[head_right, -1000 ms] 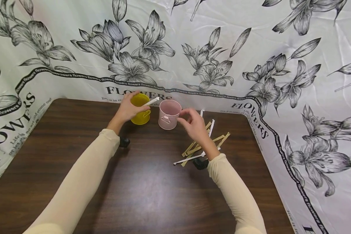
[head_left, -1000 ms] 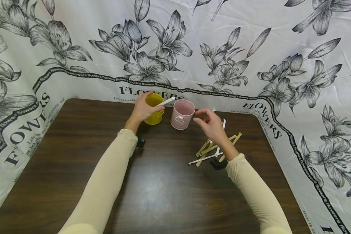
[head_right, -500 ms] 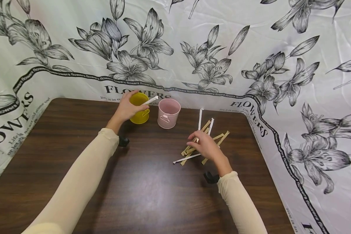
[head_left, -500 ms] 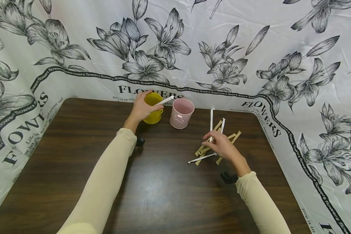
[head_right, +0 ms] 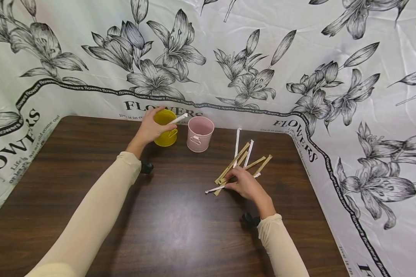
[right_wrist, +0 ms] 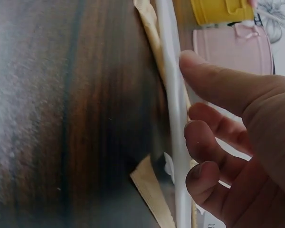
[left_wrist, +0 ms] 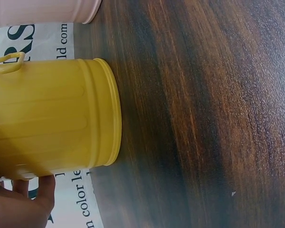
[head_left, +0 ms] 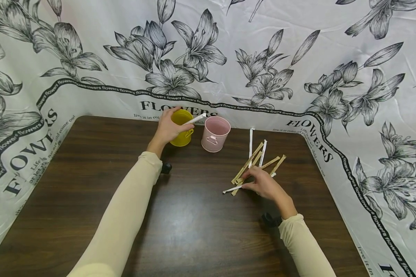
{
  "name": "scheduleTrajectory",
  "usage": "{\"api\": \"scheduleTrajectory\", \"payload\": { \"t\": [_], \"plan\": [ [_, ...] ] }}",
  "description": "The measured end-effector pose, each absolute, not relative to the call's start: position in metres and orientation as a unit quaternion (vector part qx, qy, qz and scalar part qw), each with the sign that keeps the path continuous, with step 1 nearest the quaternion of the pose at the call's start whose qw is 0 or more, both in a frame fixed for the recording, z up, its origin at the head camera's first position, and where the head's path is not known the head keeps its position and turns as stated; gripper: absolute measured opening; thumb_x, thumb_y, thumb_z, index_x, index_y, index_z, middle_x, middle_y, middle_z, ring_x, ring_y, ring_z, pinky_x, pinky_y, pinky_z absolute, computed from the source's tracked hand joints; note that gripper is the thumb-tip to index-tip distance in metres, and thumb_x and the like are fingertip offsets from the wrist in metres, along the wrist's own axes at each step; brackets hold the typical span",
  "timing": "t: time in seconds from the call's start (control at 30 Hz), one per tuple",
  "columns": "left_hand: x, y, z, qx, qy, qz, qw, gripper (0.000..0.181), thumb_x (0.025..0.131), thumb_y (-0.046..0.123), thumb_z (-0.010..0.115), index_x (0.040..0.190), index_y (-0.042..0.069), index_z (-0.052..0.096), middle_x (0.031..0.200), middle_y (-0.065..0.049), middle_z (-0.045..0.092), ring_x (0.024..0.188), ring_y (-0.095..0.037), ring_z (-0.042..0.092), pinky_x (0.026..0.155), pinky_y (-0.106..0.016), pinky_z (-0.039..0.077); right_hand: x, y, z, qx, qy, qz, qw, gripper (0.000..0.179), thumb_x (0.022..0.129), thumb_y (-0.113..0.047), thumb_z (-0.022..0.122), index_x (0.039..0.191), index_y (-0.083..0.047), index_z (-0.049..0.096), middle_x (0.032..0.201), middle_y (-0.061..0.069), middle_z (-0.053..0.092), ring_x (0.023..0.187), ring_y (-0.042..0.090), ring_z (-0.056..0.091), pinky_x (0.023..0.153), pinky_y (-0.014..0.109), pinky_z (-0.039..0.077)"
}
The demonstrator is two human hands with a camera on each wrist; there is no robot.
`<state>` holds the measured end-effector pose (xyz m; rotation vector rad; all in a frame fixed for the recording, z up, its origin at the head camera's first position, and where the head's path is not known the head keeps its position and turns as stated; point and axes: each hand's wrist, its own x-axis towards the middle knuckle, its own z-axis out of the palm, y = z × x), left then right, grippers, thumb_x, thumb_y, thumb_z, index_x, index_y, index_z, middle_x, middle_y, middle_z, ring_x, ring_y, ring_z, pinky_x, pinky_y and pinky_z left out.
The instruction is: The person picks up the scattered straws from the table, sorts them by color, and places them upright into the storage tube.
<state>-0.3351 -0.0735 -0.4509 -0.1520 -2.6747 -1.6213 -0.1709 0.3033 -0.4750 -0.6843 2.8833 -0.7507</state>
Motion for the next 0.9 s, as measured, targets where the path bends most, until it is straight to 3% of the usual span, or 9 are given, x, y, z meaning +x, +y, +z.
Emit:
{"api": "scheduleTrajectory", "payload": {
  "t": [0.13, 0.33, 0.6, 0.77, 0.9],
  "plan": [
    [-0.335, -0.074, -0.451, -0.047, -0.853, -0.519, 0.005, 0.096, 0.078, 0.047, 0.087, 0.158, 0.025, 0.038, 0.161, -0.012, 0.031, 0.148, -0.036, 0.026, 0.121, -0.059, 0.029, -0.169, 0.302, -0.479, -0.226, 0.943, -0.241, 0.046, 0.02, 0.084, -0.018, 0.083, 0.101, -0.013, 0.074, 0.105, 0.004, 0.063, 0.098, 0.025, 0.065, 0.086, 0.042, 0.053],
    [-0.334, -0.074, -0.451, -0.047, -0.852, -0.521, 0.005, 0.097, 0.077, 0.048, 0.088, 0.157, 0.024, 0.039, 0.161, -0.012, 0.031, 0.147, -0.036, 0.026, 0.121, -0.059, 0.029, -0.166, 0.3, -0.486, -0.234, 0.942, -0.236, 0.048, 0.013, 0.085, -0.015, 0.082, 0.096, -0.015, 0.074, 0.101, 0.005, 0.058, 0.089, 0.021, 0.06, 0.079, 0.035, 0.051],
    [-0.334, -0.075, -0.453, -0.049, -0.85, -0.524, 0.009, 0.098, 0.076, 0.051, 0.087, 0.157, 0.024, 0.039, 0.161, -0.012, 0.031, 0.148, -0.036, 0.026, 0.121, -0.059, 0.028, -0.165, 0.296, -0.491, -0.243, 0.944, -0.223, 0.028, 0.01, 0.086, -0.015, 0.081, 0.092, -0.019, 0.073, 0.097, 0.001, 0.061, 0.084, 0.017, 0.06, 0.075, 0.033, 0.051],
    [-0.335, -0.074, -0.454, -0.049, -0.848, -0.527, 0.008, 0.097, 0.076, 0.052, 0.087, 0.157, 0.025, 0.04, 0.163, -0.01, 0.029, 0.149, -0.036, 0.024, 0.121, -0.06, 0.028, -0.165, 0.295, -0.484, -0.24, 0.941, -0.237, 0.018, 0.006, 0.089, -0.015, 0.078, 0.093, -0.017, 0.073, 0.096, -0.001, 0.063, 0.09, 0.016, 0.065, 0.079, 0.032, 0.056],
    [-0.336, -0.073, -0.455, -0.049, -0.848, -0.528, 0.012, 0.096, 0.076, 0.05, 0.087, 0.156, 0.025, 0.041, 0.162, -0.01, 0.03, 0.149, -0.036, 0.024, 0.121, -0.059, 0.027, -0.167, 0.293, -0.475, -0.24, 0.932, -0.271, -0.007, 0.007, 0.089, -0.013, 0.078, 0.093, -0.016, 0.073, 0.093, -0.003, 0.064, 0.082, 0.011, 0.062, 0.073, 0.028, 0.055]
  ]
}}
